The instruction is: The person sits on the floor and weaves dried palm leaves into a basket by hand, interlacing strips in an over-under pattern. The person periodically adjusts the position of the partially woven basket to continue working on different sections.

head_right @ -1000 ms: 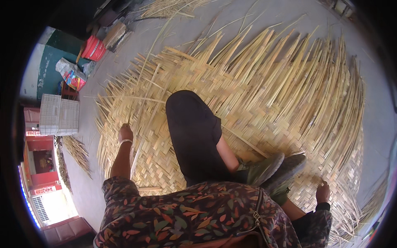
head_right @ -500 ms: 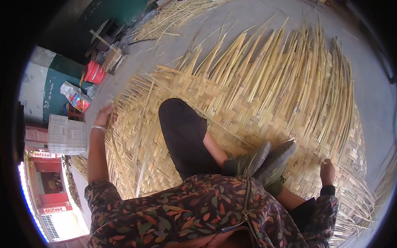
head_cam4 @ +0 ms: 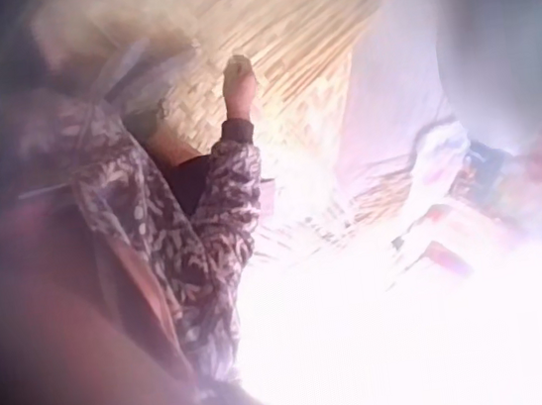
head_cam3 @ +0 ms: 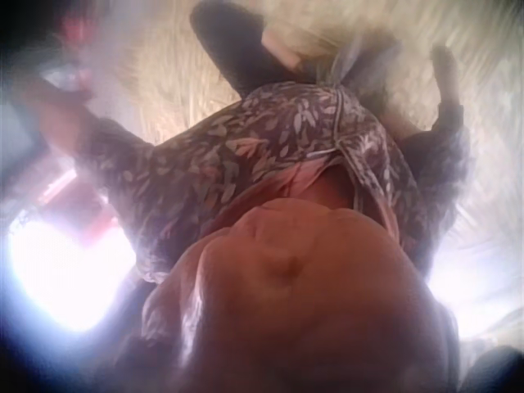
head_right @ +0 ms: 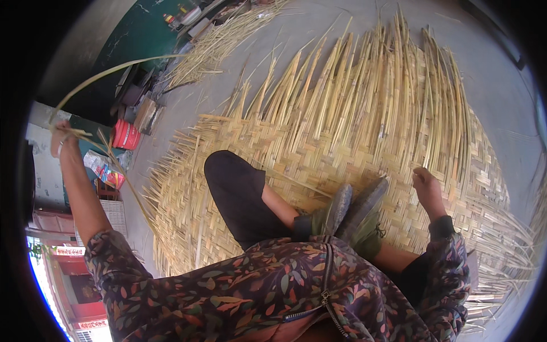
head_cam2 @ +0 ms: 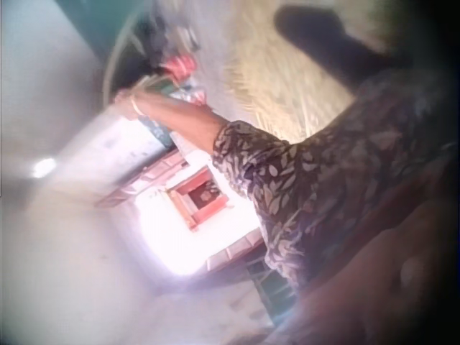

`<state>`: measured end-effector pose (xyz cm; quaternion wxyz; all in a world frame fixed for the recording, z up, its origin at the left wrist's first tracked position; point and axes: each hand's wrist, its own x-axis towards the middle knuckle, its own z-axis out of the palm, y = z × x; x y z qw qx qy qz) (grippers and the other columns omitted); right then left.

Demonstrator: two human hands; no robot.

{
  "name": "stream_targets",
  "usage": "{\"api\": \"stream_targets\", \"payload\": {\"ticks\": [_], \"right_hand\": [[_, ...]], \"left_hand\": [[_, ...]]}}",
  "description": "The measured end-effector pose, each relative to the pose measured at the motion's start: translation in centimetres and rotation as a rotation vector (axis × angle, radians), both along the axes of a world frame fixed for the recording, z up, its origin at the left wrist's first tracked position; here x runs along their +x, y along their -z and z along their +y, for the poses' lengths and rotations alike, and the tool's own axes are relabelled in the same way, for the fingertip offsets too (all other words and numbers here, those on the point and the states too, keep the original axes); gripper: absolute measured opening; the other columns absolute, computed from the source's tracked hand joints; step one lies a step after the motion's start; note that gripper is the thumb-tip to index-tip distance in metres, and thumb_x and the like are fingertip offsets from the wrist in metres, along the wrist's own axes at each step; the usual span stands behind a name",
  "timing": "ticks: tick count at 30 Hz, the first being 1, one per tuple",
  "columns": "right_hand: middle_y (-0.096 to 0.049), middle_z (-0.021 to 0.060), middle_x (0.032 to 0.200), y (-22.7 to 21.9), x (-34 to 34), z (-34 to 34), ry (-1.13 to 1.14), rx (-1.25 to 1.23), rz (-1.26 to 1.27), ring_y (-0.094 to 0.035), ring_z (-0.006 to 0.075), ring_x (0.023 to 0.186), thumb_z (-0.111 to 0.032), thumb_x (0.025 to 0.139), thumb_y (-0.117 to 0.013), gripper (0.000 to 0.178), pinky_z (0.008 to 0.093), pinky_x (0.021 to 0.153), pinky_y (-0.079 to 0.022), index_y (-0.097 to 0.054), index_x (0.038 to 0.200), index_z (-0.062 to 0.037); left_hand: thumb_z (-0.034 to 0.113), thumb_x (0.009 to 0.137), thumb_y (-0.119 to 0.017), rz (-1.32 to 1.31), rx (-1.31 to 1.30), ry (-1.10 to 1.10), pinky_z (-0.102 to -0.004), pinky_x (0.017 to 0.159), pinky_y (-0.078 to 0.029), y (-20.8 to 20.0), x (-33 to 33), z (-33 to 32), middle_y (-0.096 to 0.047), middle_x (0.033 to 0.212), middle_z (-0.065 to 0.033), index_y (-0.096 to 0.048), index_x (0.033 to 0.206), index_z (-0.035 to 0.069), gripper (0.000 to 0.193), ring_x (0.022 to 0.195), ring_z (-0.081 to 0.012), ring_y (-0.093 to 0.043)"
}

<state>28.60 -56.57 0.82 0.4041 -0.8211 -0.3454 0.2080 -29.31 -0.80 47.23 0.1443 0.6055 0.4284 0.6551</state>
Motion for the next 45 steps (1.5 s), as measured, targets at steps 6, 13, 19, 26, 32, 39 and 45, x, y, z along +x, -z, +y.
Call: {"api": "stream_targets", "payload": {"ticks": [6,13,19,26,32,39,45], "right_hand": [[-0.059,0.0078,0.105,-15.3,-12.2,10.9,-0.601,0.296,0.58,-0.056,0.0149,0.095,-0.016,0.092,-0.057,0.028,0.0275,0.081,-0.048,-0.056,0.116,-0.0008],[-0.055,0.025,0.114,-21.7,-19.1,19.8,-0.514,0.472,0.323,-0.06,0.0288,0.098,-0.051,0.081,-0.064,0.081,0.0372,0.083,-0.05,-0.037,0.133,0.0059],[-0.061,0.0182,0.086,-20.4,-16.8,21.4,-0.524,0.349,0.61,-0.067,0.0248,0.075,-0.05,0.088,-0.054,0.065,0.0317,0.062,-0.054,-0.047,0.121,0.0054],[-0.059,0.0119,0.101,-20.8,-13.5,23.0,-0.31,0.644,0.988,-0.066,0.0193,0.07,-0.032,0.097,-0.044,0.04,0.0274,0.065,-0.056,-0.049,0.118,0.0014],[-0.058,0.0072,0.1,-22.8,2.2,18.0,0.26,0.943,0.198,-0.058,0.0126,0.082,-0.025,0.097,-0.046,0.035,0.0254,0.072,-0.049,-0.053,0.121,0.0],[-0.061,0.0138,0.103,-27.5,11.6,7.4,0.723,1.037,-0.978,-0.058,0.0293,0.094,-0.014,0.086,-0.057,0.025,0.035,0.079,-0.047,-0.059,0.111,-0.0091],[-0.053,0.0165,0.122,-22.5,10.2,-1.3,0.744,0.512,-1.287,-0.054,0.0311,0.108,-0.01,0.086,-0.058,0.032,0.0357,0.091,-0.043,-0.058,0.117,-0.0135]], "left_hand": [[0.016,0.09,-0.049,0.051,0.142,0.438,-0.0295,0.064,-0.043,-4.5,19.9,-7.5,-0.056,0.072,-0.0093,-0.053,0.081,0.003,0.017,0.069,-0.02,-0.056],[0.011,0.09,-0.049,-0.125,-0.13,1.017,-0.0334,0.073,-0.045,0.8,42.8,-16.0,-0.057,0.081,-0.0128,-0.051,0.09,0.0,0.011,0.079,-0.0234,-0.058],[0.007,0.09,-0.05,-0.287,-0.213,1.189,-0.0367,0.081,-0.047,1.5,50.0,-20.5,-0.059,0.088,-0.0158,-0.049,0.098,-0.002,0.013,0.087,-0.0263,-0.059],[0.003,0.09,-0.051,-0.494,-0.059,1.255,-0.0405,0.09,-0.049,-1.7,45.7,-21.6,-0.06,0.097,-0.0193,-0.046,0.107,-0.005,0.02,0.096,-0.0297,-0.061],[0.003,0.087,-0.056,-0.503,-0.044,1.371,-0.0349,0.084,-0.052,1.0,41.6,-27.2,-0.063,0.102,-0.0221,-0.055,0.099,-0.009,0.017,0.096,-0.028,-0.062],[0.01,0.091,-0.055,-0.591,-0.552,1.489,-0.0284,0.076,-0.053,12.2,39.9,-28.2,-0.063,0.11,-0.0137,-0.057,0.107,0.0,0.019,0.096,-0.0186,-0.062],[0.01,0.089,-0.059,-0.711,-1.116,1.31,-0.0269,0.074,-0.054,26.7,41.0,-31.0,-0.064,0.103,-0.0094,-0.057,0.104,0.001,0.017,0.096,-0.0179,-0.062]]}}
